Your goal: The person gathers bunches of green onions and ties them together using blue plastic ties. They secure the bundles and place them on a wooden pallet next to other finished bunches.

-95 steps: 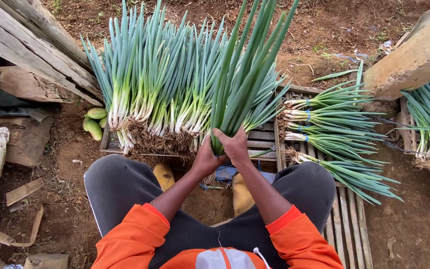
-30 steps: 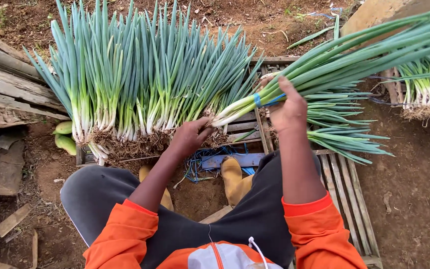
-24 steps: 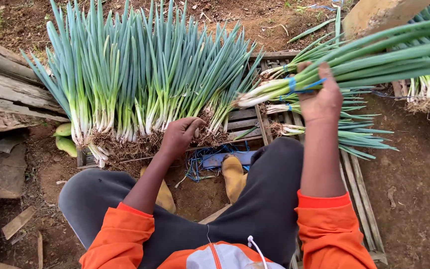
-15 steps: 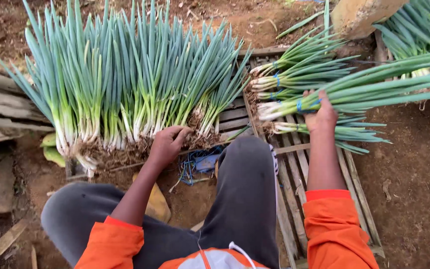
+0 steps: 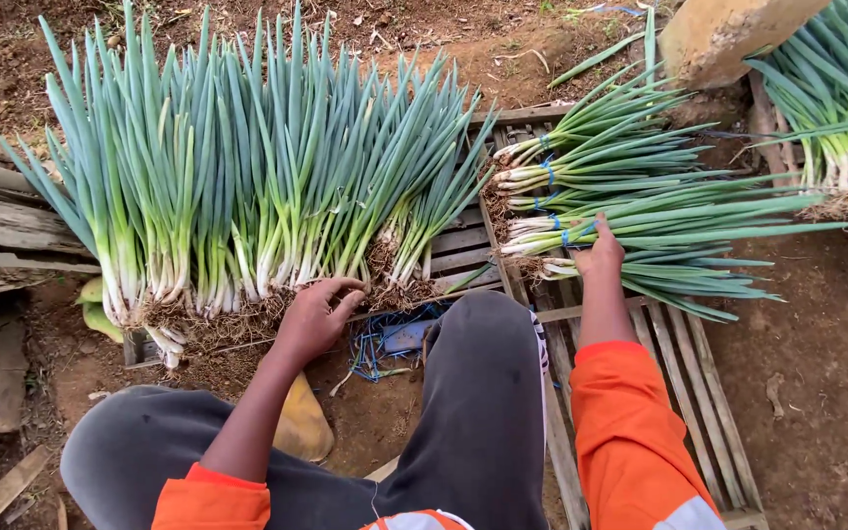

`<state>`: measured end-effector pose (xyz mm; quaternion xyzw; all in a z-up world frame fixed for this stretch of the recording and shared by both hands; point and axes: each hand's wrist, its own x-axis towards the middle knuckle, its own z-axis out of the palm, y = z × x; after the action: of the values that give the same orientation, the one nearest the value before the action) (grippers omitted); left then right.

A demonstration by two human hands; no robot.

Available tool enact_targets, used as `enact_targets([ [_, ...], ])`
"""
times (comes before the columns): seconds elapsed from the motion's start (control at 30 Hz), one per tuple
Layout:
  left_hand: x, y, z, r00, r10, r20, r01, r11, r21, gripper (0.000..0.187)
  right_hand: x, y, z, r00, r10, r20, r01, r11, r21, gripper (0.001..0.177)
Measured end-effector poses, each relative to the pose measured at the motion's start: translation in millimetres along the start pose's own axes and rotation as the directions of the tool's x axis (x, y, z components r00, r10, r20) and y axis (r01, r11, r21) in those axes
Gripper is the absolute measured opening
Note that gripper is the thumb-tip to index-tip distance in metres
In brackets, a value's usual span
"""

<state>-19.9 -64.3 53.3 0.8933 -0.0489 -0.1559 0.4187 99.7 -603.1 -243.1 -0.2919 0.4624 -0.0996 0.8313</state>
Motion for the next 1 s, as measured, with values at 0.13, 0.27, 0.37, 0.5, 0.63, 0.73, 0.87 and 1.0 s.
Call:
enact_targets([
  [0.13, 0.2, 8.5, -7.1, 0.998, -0.055, 0.038, 0.054, 0.998, 0.021, 0.027, 24.0, 10.8, -5.2, 0.998, 0.039, -0.042, -0.036, 0.997, 0.071, 0.05],
  [0.27, 2.3, 8.1, -7.1, 0.995, -0.09, 0.048, 0.089, 0.996, 0.023, 0.029, 60.0, 24.6, -34.9, 0.985, 0.131, -0.109, -0.126, 0.991, 0.048, 0.077],
  [0.37, 1.5, 9.4, -9.0, 0.996, -0.072, 0.047, 0.071, 0.997, 0.029, 0.029, 72.0, 40.8, -48.7, 0.971, 0.227, -0.073, -0.227, 0.974, 0.017, 0.075],
  [0.5, 2.4, 3.9, -8.1, 0.995, -0.081, 0.061, 0.076, 0.994, 0.074, 0.03, 19.1, 38.6, -22.6, 0.973, 0.227, 0.051, -0.22, 0.97, -0.107, 0.071],
  [0.63, 6.6, -7.3, -5.6, 0.992, -0.093, 0.08, 0.085, 0.991, 0.106, 0.032, 20.8, 42.7, -38.8, 0.999, 0.021, 0.049, 0.004, 0.882, -0.472, 0.052],
  [0.73, 4.2, -14.8, -0.9, 0.987, -0.136, 0.092, 0.123, 0.984, 0.127, 0.034, 29.9, 53.3, -57.1, 0.953, -0.178, 0.244, 0.246, -0.011, -0.969, 0.05],
  [0.87, 0.7, -15.9, -0.4, 0.978, -0.164, 0.131, 0.144, 0.978, 0.153, 0.036, -63.4, 61.5, -38.4, 0.891, -0.076, 0.447, 0.343, -0.531, -0.775, 0.057],
  [1.0, -1.1, -9.1, -0.7, 0.975, -0.161, 0.15, 0.142, 0.982, 0.127, 0.037, -86.6, 76.5, -39.9, 0.796, -0.211, 0.567, 0.419, -0.484, -0.768, 0.044],
])
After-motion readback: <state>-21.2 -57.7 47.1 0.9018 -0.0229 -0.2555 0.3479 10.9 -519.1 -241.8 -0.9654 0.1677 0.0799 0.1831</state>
